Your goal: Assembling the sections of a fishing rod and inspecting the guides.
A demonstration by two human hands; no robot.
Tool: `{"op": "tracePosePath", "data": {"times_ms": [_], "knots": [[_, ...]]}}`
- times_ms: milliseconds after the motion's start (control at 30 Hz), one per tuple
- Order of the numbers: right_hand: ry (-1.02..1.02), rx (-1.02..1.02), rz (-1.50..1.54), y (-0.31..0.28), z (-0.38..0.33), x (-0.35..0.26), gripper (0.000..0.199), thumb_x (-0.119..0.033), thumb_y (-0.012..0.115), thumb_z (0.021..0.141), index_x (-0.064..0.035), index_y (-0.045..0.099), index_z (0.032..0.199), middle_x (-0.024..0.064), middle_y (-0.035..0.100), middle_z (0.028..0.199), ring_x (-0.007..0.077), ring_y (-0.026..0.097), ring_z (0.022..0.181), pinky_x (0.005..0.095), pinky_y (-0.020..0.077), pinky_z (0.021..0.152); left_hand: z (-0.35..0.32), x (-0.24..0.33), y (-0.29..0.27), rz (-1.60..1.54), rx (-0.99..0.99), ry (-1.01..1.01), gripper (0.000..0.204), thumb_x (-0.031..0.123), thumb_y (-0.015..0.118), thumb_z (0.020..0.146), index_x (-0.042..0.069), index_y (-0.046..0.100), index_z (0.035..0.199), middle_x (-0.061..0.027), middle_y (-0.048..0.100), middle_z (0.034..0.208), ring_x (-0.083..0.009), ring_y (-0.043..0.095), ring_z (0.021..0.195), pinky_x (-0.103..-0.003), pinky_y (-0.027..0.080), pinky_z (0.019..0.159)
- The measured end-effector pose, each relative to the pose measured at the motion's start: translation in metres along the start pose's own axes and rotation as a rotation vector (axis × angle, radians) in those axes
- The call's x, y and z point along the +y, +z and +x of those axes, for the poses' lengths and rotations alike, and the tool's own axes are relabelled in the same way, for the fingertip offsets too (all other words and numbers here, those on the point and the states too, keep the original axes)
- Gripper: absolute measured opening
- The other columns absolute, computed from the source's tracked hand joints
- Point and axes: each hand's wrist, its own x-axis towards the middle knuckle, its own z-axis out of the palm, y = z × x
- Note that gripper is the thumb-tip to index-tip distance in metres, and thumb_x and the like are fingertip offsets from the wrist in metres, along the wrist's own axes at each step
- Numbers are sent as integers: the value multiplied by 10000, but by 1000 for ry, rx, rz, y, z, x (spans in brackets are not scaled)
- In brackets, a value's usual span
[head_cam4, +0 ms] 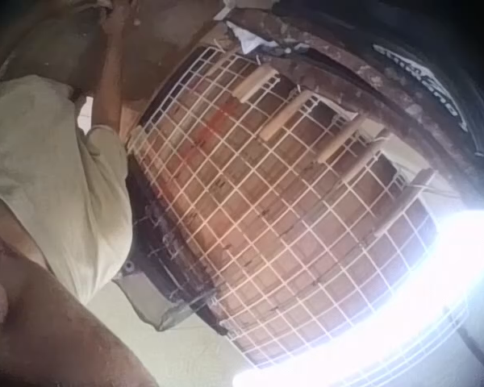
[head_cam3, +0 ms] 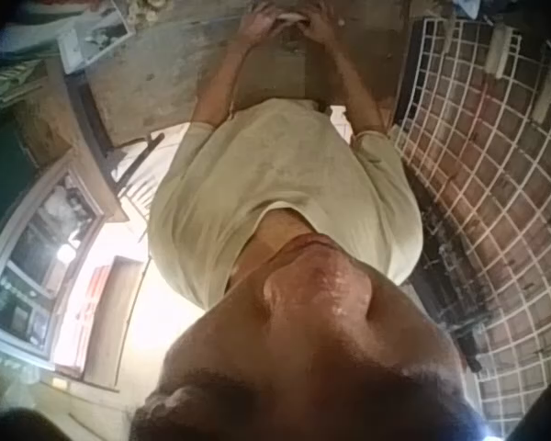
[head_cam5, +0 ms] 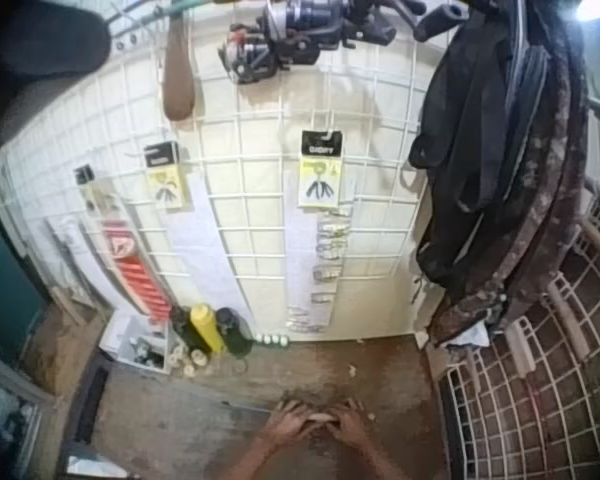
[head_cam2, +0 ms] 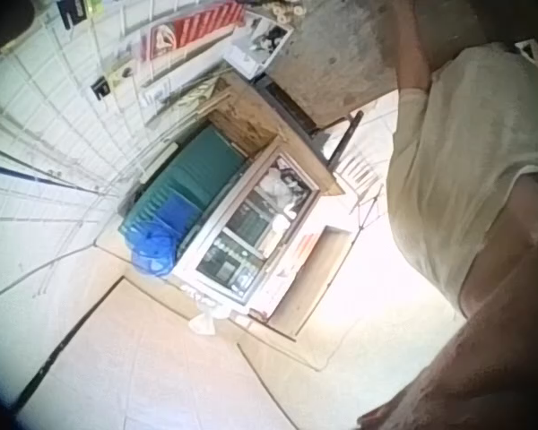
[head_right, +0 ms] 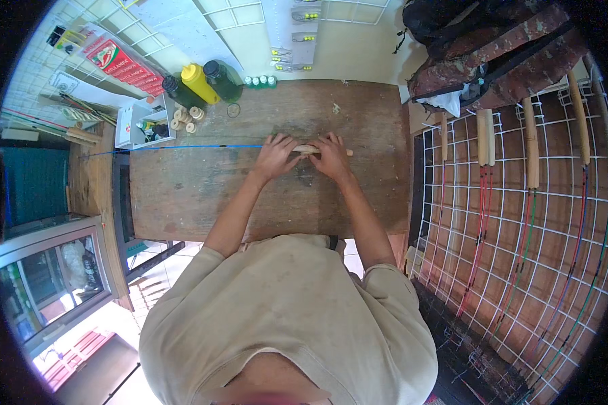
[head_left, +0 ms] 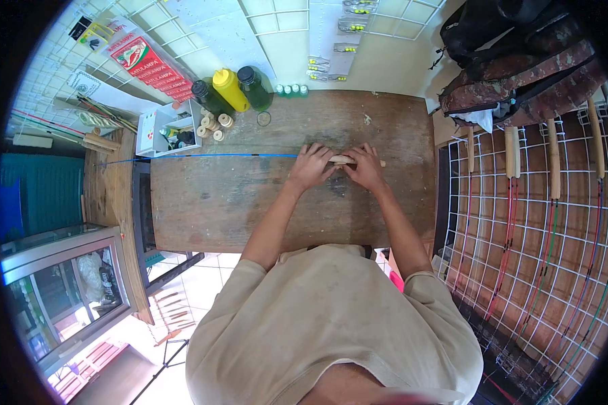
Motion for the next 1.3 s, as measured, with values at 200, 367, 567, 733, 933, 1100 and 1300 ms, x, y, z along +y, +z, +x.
{"op": "tracePosePath", "data": {"times_ms": [200,367,567,733,933,1100,1300], "knots": [[-4,16,14,-3,2,-5,321,-187,719,710,-113,671,1018,60,637,995,275,510,1036,404,377,907,-3,-8,16,-65,-94,-38,333,310,640,840,157,645,1135,-48,633,997,-236,587,976,-360,512,755],[28,63,50,-7,-4,1,312,-162,724,686,-88,671,985,55,629,949,275,508,981,387,396,884,0,-1,20,-76,-72,-42,319,271,654,817,142,645,1108,-28,630,972,-234,597,948,-364,538,670],[21,98,36,-2,-4,10,307,-155,727,686,-88,672,981,61,620,946,276,509,980,393,400,892,5,2,18,-67,-93,-37,332,289,641,830,136,644,1125,-52,641,964,-246,606,948,-361,533,687],[39,87,76,2,-6,3,323,-151,732,690,-97,673,1002,69,616,958,286,507,997,408,398,905,3,-5,15,-82,-93,-36,343,298,645,822,141,640,1127,-38,648,977,-242,604,927,-357,533,691],[32,101,21,4,-7,0,361,-178,736,695,-106,664,1041,70,609,977,291,499,1013,410,405,902,3,-7,16,-110,-96,-47,335,297,666,801,169,647,1110,-11,653,999,-228,595,936,-355,535,698],[-55,125,71,4,-8,-3,341,-154,683,734,-94,655,1068,94,604,975,310,502,999,427,403,899,-2,-12,22,-145,-33,-77,327,259,693,778,183,652,1094,-5,651,1011,-223,582,940,-355,522,760],[374,113,469,5,12,16,216,-109,635,814,-17,663,1008,124,635,908,234,629,813,337,502,740,-2,-8,15,-143,-63,-78,326,250,696,776,151,653,1083,-15,652,1008,-228,569,958,-363,494,808]]}}
